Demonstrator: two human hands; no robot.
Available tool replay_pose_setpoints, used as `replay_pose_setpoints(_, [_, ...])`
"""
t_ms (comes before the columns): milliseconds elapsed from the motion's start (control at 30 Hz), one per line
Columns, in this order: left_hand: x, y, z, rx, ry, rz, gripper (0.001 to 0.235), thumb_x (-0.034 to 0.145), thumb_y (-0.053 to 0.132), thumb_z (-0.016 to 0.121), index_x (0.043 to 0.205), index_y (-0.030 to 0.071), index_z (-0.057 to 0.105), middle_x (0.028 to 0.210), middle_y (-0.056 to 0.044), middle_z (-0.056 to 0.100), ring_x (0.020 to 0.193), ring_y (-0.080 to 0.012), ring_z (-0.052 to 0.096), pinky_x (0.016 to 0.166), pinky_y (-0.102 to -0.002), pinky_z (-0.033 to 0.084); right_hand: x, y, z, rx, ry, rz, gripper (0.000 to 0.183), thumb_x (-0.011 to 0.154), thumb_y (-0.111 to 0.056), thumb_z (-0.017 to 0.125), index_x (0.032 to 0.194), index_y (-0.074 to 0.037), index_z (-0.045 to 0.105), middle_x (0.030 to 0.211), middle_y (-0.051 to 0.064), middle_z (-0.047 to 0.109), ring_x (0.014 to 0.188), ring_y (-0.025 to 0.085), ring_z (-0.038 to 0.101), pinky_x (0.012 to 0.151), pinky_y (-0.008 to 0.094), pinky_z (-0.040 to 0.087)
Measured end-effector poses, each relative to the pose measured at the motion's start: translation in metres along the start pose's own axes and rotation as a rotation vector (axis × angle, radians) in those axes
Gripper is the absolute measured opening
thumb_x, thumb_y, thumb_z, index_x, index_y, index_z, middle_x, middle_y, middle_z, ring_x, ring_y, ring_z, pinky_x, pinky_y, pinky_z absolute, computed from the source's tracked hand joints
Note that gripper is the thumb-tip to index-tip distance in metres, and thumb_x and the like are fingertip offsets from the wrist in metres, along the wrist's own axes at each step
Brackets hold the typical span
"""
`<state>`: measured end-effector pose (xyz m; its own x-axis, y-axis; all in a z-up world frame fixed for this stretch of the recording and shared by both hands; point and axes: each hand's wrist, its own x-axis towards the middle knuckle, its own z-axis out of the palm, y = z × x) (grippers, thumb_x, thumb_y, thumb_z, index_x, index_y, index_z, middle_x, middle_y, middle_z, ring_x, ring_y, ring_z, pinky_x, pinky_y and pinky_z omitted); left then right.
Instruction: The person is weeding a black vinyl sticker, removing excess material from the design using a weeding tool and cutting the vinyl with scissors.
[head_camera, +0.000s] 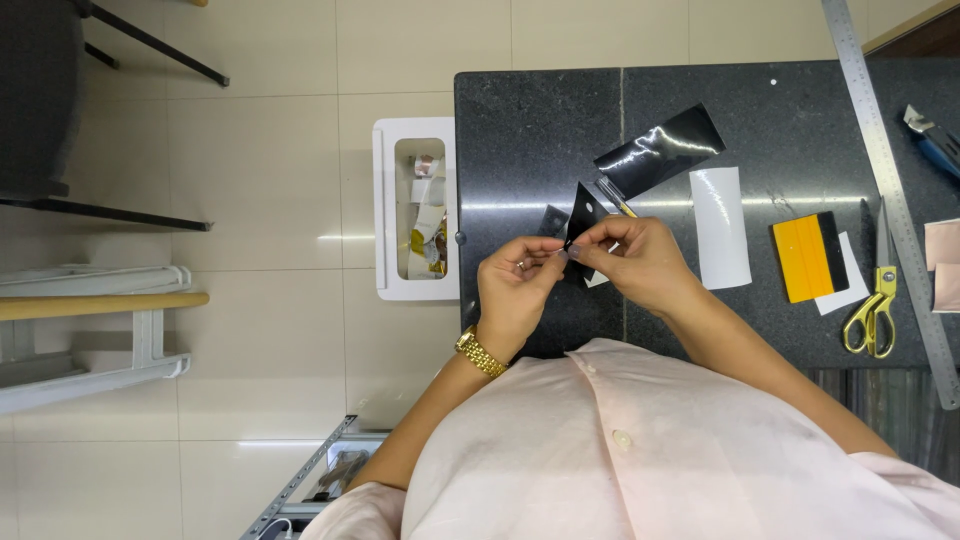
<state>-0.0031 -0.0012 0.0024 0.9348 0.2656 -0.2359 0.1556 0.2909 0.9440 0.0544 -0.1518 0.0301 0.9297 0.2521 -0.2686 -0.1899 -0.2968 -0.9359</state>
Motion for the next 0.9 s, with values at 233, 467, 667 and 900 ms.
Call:
replay_pose_setpoints(233, [0.0, -0.007, 0.0, -0.087, 0.01, -0.079, 0.018, 0.081, -0.009, 0.072, 0.096, 0.0, 0.076, 0.078, -0.01, 0.072, 0.072, -0.0088, 0.068, 0.067, -0.024, 0.063, -0.003, 0.005, -0.001, -0.022, -0.015, 0.006, 0.009, 0.079, -0.001, 0.08, 0.088, 0.001, 0.077, 0.068, 0.005, 0.06, 0.059, 0.006, 0.054, 0.049, 0.018, 0.046])
replay_pose_setpoints(467, [-0.002, -0.008, 0.003, -0.18, 0.031, -0.141, 0.018, 0.08, -0.011, 0.071, 0.095, -0.002, 0.075, 0.077, -0.011, 0.071, 0.071, -0.0112, 0.069, 0.071, -0.027, 0.063, -0.005, 0.008, -0.001, 0.017, 0.009, 0.08, 0.008, 0.084, -0.004, 0.076, 0.09, 0.001, 0.075, 0.067, 0.006, 0.059, 0.052, 0.006, 0.055, 0.043, 0.019, 0.044])
replay_pose_setpoints(667, [-0.002, -0.011, 0.003, -0.216, 0.027, -0.175, 0.017, 0.08, -0.011, 0.072, 0.095, -0.003, 0.075, 0.076, -0.012, 0.071, 0.071, -0.0132, 0.07, 0.07, -0.028, 0.064, -0.003, 0.013, 0.0, 0.043, -0.01, 0.139, 0.008, 0.084, -0.003, 0.074, 0.088, 0.003, 0.073, 0.072, 0.013, 0.068, 0.064, 0.013, 0.063, 0.053, 0.023, 0.053])
replay_pose_setpoints(900, [0.0, -0.014, 0.001, -0.164, 0.01, -0.166, 0.017, 0.08, -0.01, 0.073, 0.094, -0.002, 0.075, 0.076, -0.014, 0.072, 0.071, -0.0148, 0.072, 0.068, -0.027, 0.064, -0.003, 0.012, -0.003, 0.048, -0.078, 0.164, 0.008, 0.085, -0.001, 0.07, 0.088, 0.006, 0.071, 0.074, 0.018, 0.07, 0.069, 0.018, 0.066, 0.056, 0.027, 0.056])
